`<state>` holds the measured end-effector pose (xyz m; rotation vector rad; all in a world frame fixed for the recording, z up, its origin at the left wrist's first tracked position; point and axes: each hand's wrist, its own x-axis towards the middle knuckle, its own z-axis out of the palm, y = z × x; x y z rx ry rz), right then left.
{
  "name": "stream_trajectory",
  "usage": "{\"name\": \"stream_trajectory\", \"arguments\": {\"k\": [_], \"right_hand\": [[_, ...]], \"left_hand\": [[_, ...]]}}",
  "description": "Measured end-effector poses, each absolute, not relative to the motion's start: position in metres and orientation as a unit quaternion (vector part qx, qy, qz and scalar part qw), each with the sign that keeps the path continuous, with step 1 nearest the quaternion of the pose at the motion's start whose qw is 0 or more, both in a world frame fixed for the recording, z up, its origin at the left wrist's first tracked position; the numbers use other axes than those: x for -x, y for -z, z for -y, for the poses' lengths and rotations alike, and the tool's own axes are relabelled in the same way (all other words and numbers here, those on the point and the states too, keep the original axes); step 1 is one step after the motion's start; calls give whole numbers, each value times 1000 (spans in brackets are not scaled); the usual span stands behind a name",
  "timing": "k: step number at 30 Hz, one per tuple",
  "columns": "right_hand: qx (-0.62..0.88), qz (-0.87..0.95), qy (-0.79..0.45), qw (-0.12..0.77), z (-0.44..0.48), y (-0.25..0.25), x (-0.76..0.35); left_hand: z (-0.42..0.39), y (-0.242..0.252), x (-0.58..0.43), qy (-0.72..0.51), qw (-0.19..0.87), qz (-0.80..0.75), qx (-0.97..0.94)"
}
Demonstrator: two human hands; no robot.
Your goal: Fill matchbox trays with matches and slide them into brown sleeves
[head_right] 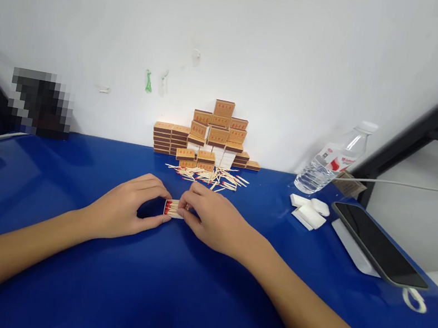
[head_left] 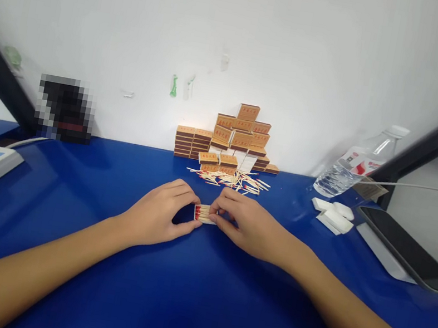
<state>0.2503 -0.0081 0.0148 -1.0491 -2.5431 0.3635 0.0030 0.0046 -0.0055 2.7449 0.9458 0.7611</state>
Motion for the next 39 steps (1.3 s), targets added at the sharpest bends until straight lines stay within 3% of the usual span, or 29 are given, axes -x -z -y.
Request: {"name": "stream_trajectory", "arguments": {"k": [5, 8, 17, 26, 33, 39], "right_hand": [[420, 878, -57, 223, -13, -14, -270], [462, 864, -19, 200, -34, -9, -293], [498, 853, -103, 115, -58, -3, -320], [397, 865, -205, 227, -4, -20, -260], [386, 885, -180, 189, 9, -9, -247], [387, 881, -148, 228, 1, -15, -256]], "left_hand": [[-5, 5, -2, -259, 78, -311, -911], [-2, 2, -2, -262, 84, -306, -911], [-4, 3, -1, -253, 66, -303, -916], [-5, 5, -2, -262, 46, -310, -913], [-2, 4, -4, -270, 55, -300, -913], [-3, 3, -4, -262, 59, -309, -912]]}}
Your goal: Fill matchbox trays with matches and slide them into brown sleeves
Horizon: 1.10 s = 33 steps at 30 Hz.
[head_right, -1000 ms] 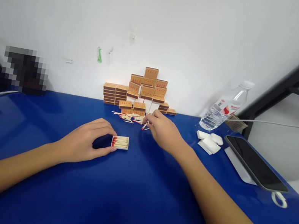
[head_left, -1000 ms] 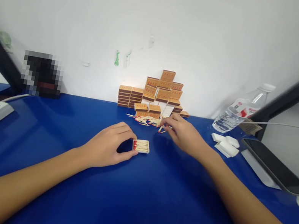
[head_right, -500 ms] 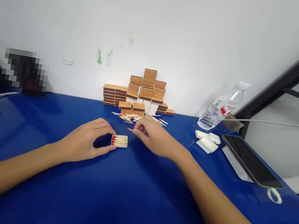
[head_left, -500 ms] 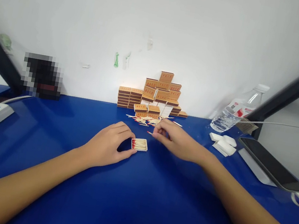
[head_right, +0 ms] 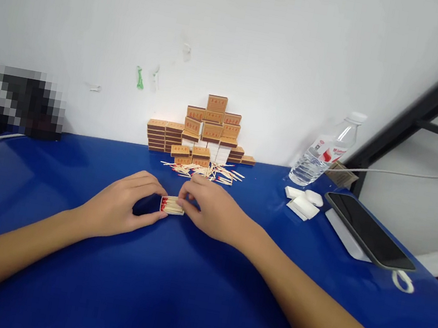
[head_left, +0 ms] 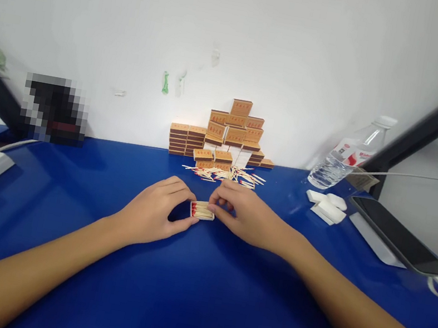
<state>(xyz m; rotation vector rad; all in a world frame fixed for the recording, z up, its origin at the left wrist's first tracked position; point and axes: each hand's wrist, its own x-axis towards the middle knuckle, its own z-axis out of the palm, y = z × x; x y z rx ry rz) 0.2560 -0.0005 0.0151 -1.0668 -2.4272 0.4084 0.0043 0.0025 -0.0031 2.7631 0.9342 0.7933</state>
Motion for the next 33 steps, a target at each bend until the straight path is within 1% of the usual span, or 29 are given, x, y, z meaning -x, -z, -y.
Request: {"name": "stream_trajectory", "arguments": {"k": [4, 7, 11, 14, 18, 23, 27, 33], "right_hand": [[437, 865, -54, 241, -25, -10, -280], [472, 855, -14, 214, -48, -1, -303], [466, 865, -47, 181, -64, 8, -318], [458, 870, -60, 171, -64, 8, -318], [454, 872, -79, 163, -58, 4, -314], [440, 872, -62, 206, -43, -7, -300], [396, 883, -63, 244, -19, -15, -276], [363, 903, -49, 224, 2, -13, -254]], "left_hand": [[-3, 3, -3, -258, 75, -303, -914], [-2, 2, -2, -261, 82, -296, -915], [-2, 1, -2, -263, 77, -296, -915], [-3, 1, -2, -253, 83, -300, -916], [-5, 1, -2, -270, 78, -306, -910], [-7, 1, -1, -256, 75, -325, -907], [-4, 1, -2, -274, 65, -321, -904], [-3, 3, -2, -266, 67, -316, -908]]}}
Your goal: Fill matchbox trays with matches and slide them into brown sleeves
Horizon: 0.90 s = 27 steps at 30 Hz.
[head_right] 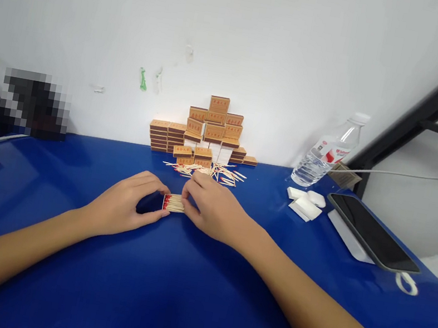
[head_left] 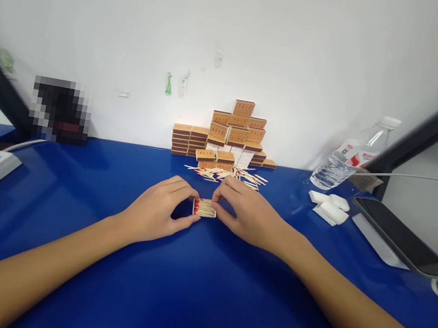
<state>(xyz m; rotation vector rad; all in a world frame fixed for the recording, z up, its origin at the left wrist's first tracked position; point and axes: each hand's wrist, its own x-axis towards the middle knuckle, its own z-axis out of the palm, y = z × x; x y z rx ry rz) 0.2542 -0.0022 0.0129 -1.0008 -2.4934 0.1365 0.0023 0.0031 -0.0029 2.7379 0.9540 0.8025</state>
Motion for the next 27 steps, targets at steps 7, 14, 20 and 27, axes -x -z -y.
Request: {"name": "stream_trajectory", "arguments": {"k": [7, 14, 20, 27], "right_hand": [[334, 921, -49, 193, 4, -10, -255], [323, 925, -46, 194, 10, -12, -251], [320, 925, -74, 190, 11, -14, -250], [328, 913, -110, 217, 3, -15, -258]], "left_hand": [[-4, 4, -3, -264, 63, -318, -908], [-4, 5, -3, -267, 60, -318, -908], [-5, 5, -3, -260, 59, -320, -909], [-5, 4, -1, -253, 61, -326, -909]]}}
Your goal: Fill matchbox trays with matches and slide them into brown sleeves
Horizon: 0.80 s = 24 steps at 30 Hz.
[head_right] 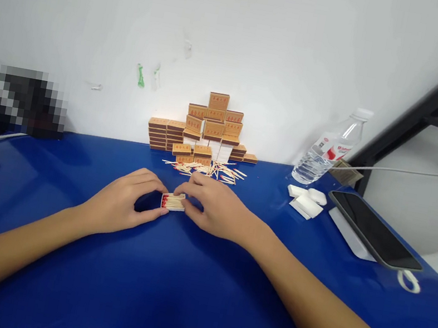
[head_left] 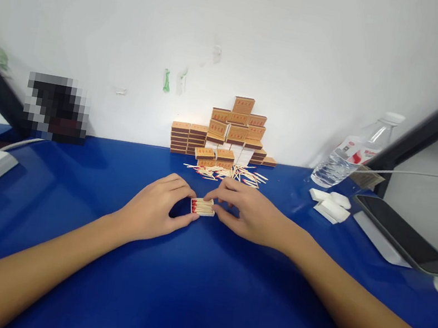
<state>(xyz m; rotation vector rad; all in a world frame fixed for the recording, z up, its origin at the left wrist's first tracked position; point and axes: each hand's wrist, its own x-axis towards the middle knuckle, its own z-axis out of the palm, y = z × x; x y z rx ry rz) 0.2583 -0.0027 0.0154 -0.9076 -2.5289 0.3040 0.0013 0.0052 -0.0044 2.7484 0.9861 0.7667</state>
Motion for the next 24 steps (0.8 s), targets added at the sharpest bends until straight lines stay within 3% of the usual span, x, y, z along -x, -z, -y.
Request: {"name": "stream_trajectory", "arguments": {"k": [19, 24], "right_hand": [[307, 934, -111, 149, 14, -19, -253], [330, 923, -89, 174, 10, -13, -254]], "left_hand": [[-7, 5, -1, -250, 53, -325, -911], [-7, 5, -1, -254, 54, -321, -911]]}}
